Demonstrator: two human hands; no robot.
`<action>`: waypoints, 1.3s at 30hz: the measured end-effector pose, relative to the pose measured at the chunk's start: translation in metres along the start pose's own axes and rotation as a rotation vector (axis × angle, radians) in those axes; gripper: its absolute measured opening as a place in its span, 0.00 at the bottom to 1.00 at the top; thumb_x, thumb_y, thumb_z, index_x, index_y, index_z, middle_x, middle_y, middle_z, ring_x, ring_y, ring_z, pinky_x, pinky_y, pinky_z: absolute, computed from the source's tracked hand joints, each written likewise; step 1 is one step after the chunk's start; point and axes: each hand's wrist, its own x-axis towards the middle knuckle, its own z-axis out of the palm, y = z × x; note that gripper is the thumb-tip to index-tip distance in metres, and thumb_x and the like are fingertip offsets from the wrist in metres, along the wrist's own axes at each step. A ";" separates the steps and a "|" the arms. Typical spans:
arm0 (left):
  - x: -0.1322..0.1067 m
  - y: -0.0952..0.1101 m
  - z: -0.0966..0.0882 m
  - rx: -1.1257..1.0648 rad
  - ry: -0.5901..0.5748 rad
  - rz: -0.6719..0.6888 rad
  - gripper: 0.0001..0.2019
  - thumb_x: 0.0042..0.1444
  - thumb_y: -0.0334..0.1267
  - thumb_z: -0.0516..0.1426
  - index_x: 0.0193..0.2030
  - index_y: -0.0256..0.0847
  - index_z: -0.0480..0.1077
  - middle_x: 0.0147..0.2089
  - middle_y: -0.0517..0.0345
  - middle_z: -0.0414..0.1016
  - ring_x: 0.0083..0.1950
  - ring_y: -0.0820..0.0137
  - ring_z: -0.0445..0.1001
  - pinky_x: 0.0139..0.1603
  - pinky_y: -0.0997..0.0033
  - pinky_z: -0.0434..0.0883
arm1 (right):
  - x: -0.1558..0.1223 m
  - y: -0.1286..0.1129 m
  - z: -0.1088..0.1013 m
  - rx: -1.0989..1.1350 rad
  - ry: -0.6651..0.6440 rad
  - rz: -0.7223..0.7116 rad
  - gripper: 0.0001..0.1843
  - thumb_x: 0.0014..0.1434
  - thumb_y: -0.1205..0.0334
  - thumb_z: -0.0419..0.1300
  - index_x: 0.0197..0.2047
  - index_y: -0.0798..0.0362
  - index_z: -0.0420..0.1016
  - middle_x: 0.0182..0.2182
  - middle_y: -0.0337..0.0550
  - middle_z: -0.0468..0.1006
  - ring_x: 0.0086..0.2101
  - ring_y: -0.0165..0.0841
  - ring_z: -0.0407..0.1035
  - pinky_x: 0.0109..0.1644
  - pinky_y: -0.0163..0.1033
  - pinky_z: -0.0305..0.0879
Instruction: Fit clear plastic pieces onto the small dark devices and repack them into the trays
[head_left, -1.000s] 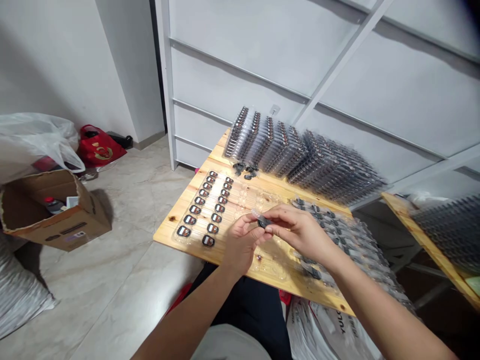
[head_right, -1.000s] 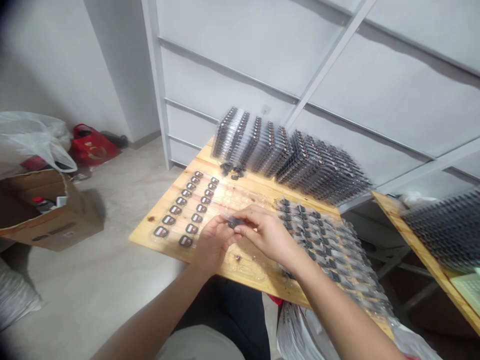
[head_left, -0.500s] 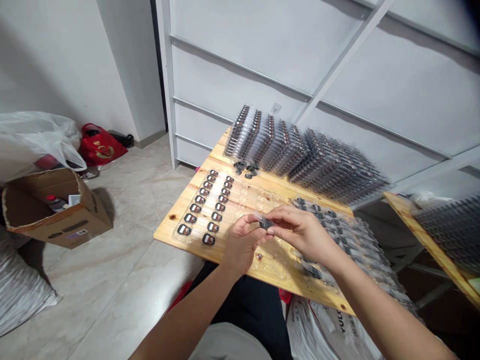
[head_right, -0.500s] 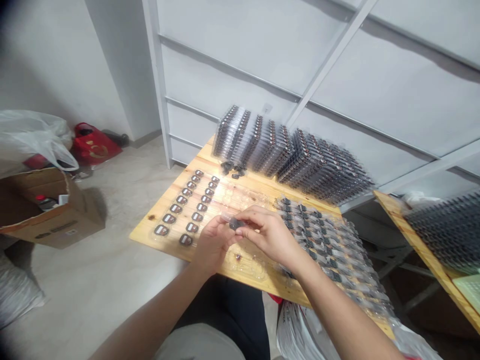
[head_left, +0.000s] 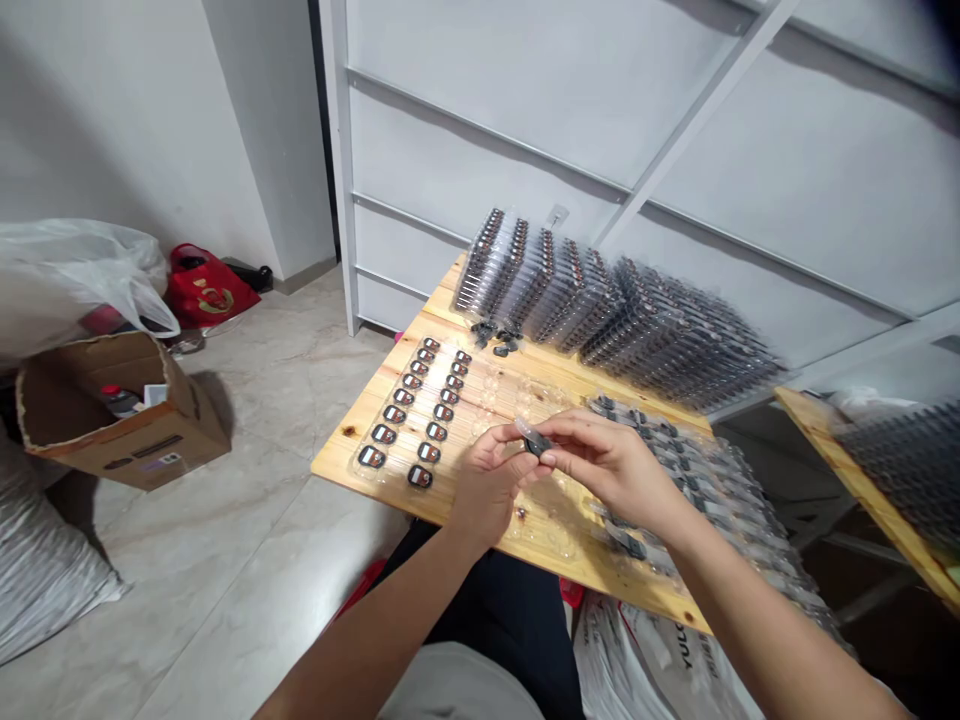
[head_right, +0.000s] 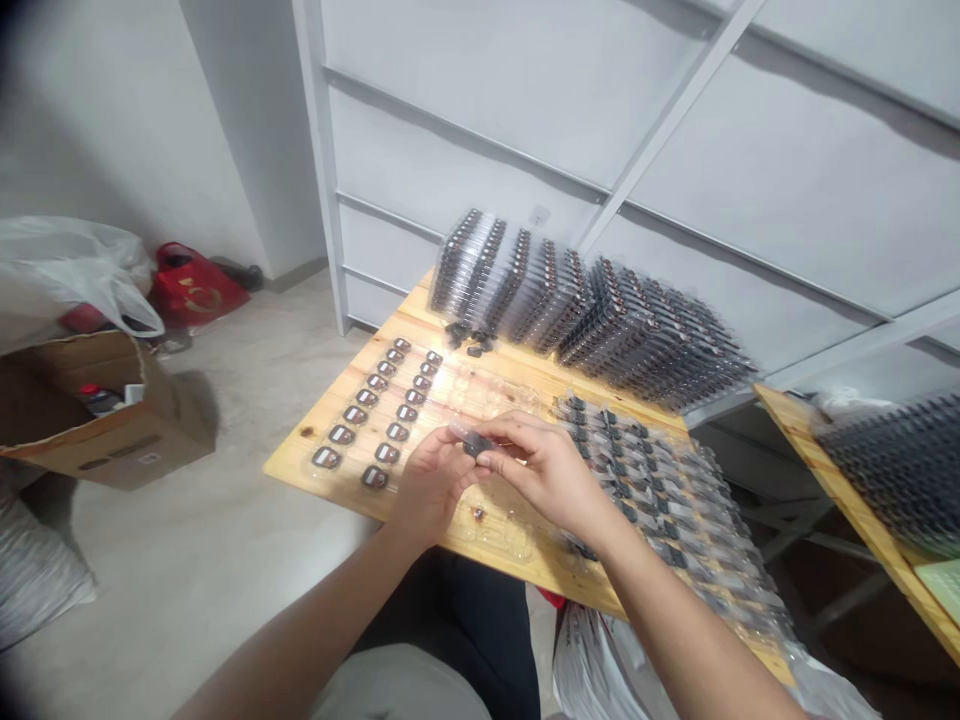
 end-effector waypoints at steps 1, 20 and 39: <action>0.000 0.000 0.000 0.003 -0.001 0.002 0.18 0.40 0.34 0.64 0.38 0.35 0.64 0.37 0.54 0.71 0.36 0.72 0.72 0.40 0.72 0.70 | 0.000 0.000 0.000 0.001 0.000 0.002 0.11 0.59 0.61 0.55 0.45 0.54 0.70 0.40 0.46 0.71 0.39 0.31 0.67 0.41 0.34 0.64; 0.000 -0.001 0.000 -0.015 -0.017 0.035 0.17 0.41 0.33 0.64 0.36 0.37 0.63 0.36 0.58 0.70 0.36 0.74 0.71 0.41 0.71 0.70 | 0.002 -0.004 0.000 -0.053 -0.009 -0.011 0.11 0.59 0.61 0.55 0.43 0.56 0.71 0.38 0.48 0.72 0.38 0.32 0.67 0.41 0.35 0.64; -0.003 -0.001 0.000 -0.041 -0.021 0.014 0.17 0.42 0.32 0.63 0.38 0.37 0.63 0.38 0.57 0.70 0.39 0.72 0.72 0.42 0.70 0.71 | 0.003 -0.006 -0.003 -0.027 -0.020 -0.053 0.10 0.59 0.63 0.54 0.44 0.54 0.71 0.40 0.46 0.71 0.40 0.31 0.67 0.43 0.35 0.64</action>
